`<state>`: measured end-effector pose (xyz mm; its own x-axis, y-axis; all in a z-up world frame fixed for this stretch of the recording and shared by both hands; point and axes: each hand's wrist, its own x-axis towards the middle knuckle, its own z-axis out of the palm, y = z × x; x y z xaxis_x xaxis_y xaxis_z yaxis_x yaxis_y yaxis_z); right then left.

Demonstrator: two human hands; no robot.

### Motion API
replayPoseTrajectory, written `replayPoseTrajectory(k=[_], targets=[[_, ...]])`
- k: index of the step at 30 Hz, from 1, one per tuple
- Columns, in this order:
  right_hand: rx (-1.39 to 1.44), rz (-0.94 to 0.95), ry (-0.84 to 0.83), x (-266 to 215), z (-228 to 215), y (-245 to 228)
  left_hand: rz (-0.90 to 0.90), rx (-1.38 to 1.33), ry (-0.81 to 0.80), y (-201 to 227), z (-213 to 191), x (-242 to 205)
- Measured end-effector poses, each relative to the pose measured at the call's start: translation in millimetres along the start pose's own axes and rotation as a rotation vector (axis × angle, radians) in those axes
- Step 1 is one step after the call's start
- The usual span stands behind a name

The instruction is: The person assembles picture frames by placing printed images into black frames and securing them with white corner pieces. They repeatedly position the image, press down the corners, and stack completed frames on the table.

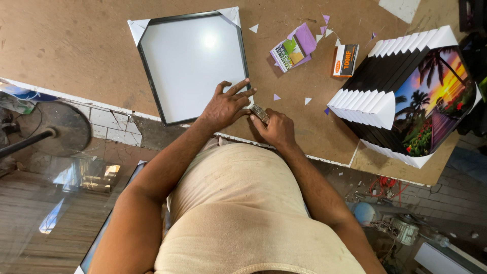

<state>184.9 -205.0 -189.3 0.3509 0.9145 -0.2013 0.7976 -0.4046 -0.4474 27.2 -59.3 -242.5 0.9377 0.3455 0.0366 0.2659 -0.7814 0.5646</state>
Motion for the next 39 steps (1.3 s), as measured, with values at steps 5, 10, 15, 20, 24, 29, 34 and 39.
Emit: replayPoseTrajectory(k=[5, 10, 15, 20, 24, 29, 34, 39], targets=[[-0.132, -0.044, 0.196, -24, -23, -2, -0.039, 0.103, 0.068, -18, -5, -39], [-0.220, -0.052, 0.307, -15, -48, 6, -0.484, 0.256, -0.048, -37, -46, -140], [-0.377, -0.310, 0.524, 78, -56, 29, -0.333, 0.731, 0.012, -27, -88, -171], [-0.205, -0.149, 0.173, 129, -75, 46, -0.177, 0.237, 0.152, 28, -166, -154], [-0.095, -0.163, 0.136, 128, -86, 61, 0.000, -0.042, 0.434, 74, -227, -138], [-0.066, -0.095, 0.269, 122, -81, 62, 0.128, -0.211, 0.598, 88, -253, -92], [-0.173, -0.099, 0.289, 111, -75, 40, 0.120, -0.257, 0.637, 93, -249, -67], [-0.251, -0.188, 0.344, 104, -107, 5, 0.135, -0.265, 0.656, 92, -243, -52]])
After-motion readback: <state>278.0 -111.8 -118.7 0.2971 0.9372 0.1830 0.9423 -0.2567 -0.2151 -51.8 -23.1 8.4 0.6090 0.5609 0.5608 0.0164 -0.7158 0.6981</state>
